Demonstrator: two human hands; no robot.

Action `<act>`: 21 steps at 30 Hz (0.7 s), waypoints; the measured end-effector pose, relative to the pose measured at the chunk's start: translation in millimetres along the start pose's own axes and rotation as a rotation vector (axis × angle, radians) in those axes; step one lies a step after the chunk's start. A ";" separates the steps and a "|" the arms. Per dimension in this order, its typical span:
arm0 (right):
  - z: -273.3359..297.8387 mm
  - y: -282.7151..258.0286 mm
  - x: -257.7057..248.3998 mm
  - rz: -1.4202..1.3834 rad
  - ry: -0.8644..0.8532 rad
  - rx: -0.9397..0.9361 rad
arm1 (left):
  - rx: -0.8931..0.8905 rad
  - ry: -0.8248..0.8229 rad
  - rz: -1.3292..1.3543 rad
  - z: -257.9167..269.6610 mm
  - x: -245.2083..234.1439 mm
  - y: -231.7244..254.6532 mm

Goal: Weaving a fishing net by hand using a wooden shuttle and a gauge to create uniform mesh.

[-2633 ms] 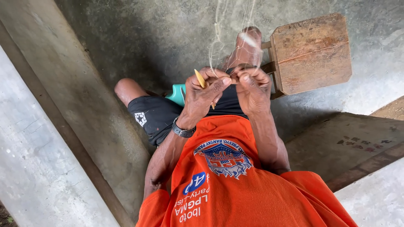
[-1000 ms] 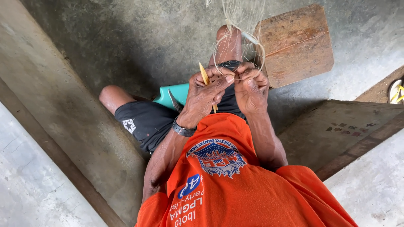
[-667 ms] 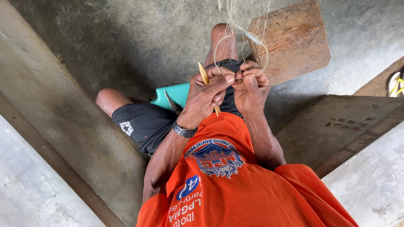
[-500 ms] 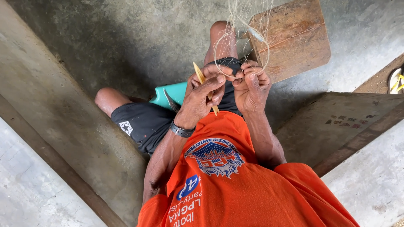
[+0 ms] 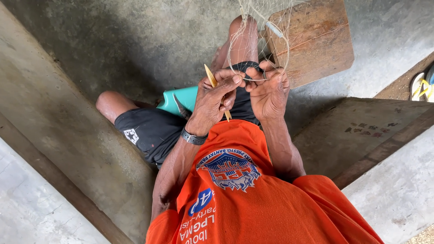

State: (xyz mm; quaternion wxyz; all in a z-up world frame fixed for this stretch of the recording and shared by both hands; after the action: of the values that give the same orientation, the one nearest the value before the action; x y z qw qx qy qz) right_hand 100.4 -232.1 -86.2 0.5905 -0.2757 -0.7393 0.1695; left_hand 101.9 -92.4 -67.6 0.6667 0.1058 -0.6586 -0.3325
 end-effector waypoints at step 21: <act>-6.3 -16.9 -11.7 0.214 0.020 -0.083 | 0.259 -0.171 -0.768 45.6 58.2 12.5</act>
State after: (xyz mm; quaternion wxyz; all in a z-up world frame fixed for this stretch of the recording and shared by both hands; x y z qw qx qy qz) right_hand 104.8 -253.0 -84.1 0.5643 -0.3789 -0.7062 0.1979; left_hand 57.3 -103.3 -8.3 0.4184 0.3989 -0.6607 -0.4788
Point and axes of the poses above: each hand's wrist, its own z-axis away from the middle knuckle, its own x-axis out of the palm, y = z × x, the point moved 9 cm from there along -z, towards the middle knuckle, and after that the axes turned 8 degrees about -y, right-handed, at the moved point
